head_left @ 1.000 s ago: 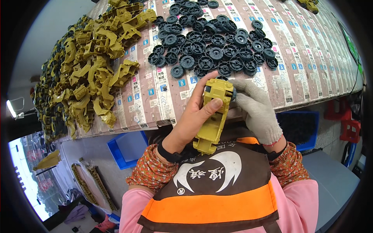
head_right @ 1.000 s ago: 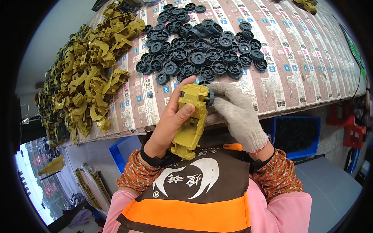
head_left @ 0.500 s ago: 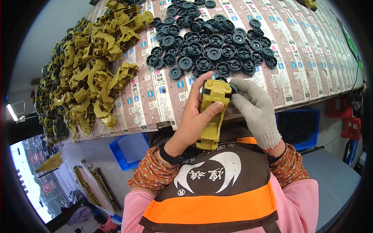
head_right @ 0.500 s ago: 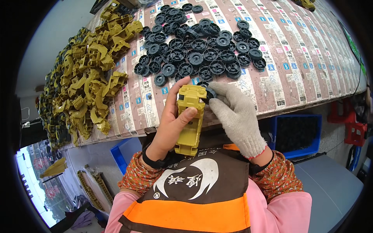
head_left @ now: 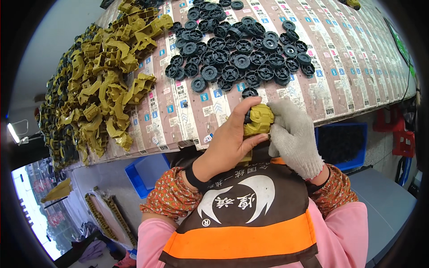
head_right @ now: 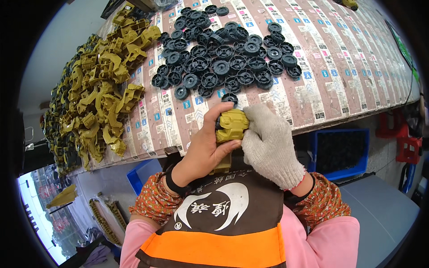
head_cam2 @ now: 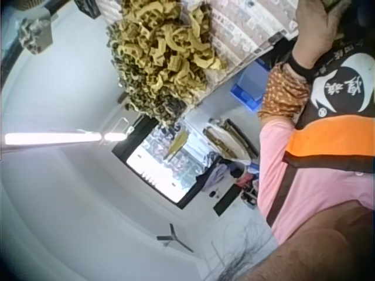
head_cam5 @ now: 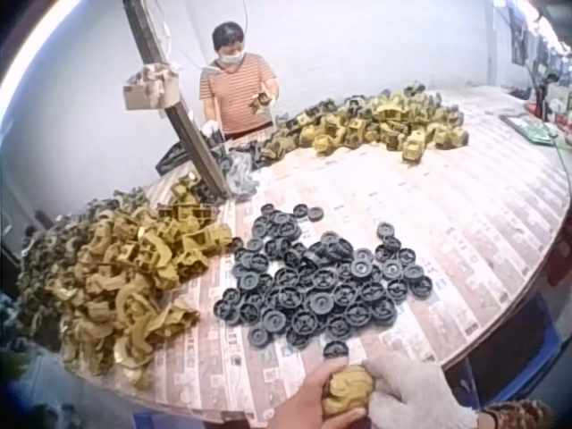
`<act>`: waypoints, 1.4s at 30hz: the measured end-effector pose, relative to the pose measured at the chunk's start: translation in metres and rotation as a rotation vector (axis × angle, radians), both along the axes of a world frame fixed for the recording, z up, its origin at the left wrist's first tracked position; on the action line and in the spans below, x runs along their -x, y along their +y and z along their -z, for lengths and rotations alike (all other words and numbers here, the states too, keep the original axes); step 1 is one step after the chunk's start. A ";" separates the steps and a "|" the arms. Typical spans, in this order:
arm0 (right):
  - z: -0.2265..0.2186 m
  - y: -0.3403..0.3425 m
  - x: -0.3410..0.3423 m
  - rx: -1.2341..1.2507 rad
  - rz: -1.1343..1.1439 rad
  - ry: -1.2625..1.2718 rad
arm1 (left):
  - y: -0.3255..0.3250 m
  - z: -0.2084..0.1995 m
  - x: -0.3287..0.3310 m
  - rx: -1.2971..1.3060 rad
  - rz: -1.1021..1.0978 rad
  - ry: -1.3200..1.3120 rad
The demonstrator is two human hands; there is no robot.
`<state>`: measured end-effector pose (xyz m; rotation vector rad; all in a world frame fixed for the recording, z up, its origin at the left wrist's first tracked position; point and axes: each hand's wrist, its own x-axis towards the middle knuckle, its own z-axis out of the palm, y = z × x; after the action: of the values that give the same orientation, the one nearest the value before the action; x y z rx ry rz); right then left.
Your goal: The person assembles yellow plastic toy trucks by inserting black wheels into the chassis. They pick up a truck body, attach wheels one by one, and place the completed unit on the table. The process is repeated continuously with multiple truck bodies and wheels.
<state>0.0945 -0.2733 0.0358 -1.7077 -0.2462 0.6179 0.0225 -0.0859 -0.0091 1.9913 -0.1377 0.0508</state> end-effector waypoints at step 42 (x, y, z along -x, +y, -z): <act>0.021 0.031 0.009 0.029 -0.069 -0.393 | 0.013 -0.012 -0.019 0.980 -0.639 -0.108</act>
<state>0.0858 -0.2427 0.0147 -1.8457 -0.5778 0.3311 0.0410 -0.0730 0.0030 0.9840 0.3966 0.5316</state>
